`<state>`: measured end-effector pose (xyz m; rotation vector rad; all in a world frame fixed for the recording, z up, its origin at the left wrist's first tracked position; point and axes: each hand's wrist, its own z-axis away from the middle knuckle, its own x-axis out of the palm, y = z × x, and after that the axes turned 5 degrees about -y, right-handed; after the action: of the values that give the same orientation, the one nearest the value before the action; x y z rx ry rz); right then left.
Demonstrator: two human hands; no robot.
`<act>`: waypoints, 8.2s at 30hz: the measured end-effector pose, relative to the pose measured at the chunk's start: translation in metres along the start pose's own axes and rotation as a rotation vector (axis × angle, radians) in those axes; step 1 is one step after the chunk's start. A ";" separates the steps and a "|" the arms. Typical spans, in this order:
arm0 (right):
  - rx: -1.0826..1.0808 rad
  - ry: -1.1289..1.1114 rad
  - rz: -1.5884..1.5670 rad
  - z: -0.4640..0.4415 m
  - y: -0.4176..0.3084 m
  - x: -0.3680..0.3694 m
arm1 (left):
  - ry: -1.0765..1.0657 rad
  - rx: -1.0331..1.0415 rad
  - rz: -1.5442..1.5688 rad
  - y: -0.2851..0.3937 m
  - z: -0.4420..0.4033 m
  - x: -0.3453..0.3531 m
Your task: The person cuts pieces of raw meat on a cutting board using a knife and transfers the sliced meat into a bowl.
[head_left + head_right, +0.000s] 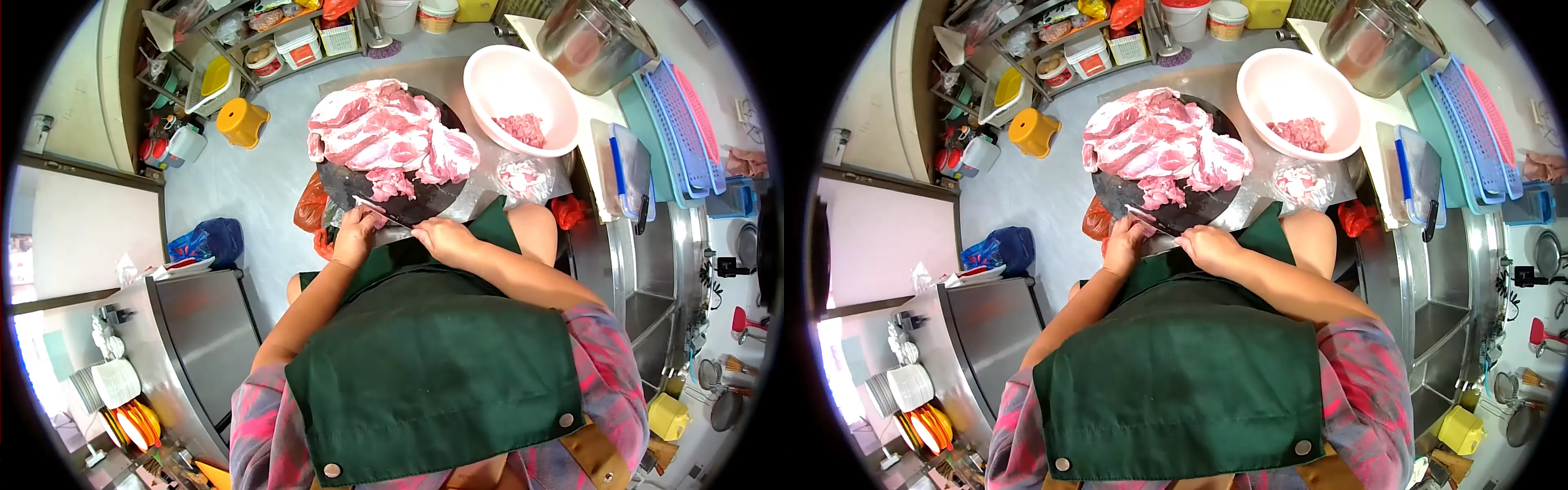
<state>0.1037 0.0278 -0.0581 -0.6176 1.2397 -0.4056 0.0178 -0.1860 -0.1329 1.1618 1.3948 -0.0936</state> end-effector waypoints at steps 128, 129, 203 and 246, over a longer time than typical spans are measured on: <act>0.022 -0.036 0.054 -0.011 0.012 0.018 | -0.229 -0.052 -0.210 -0.025 0.002 0.019; 0.078 -0.111 0.125 -0.016 -0.003 0.009 | -0.118 -0.116 -0.128 -0.036 0.003 0.034; -0.128 0.112 0.060 -0.123 0.010 0.036 | 0.081 0.114 -0.108 -0.047 -0.014 0.031; 0.002 -0.006 -0.010 -0.069 0.018 0.008 | 0.018 -0.089 0.026 -0.017 -0.017 0.016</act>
<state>0.0397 0.0221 -0.0890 -0.6231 1.2309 -0.4129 -0.0012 -0.1736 -0.1506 1.1091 1.3850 -0.0028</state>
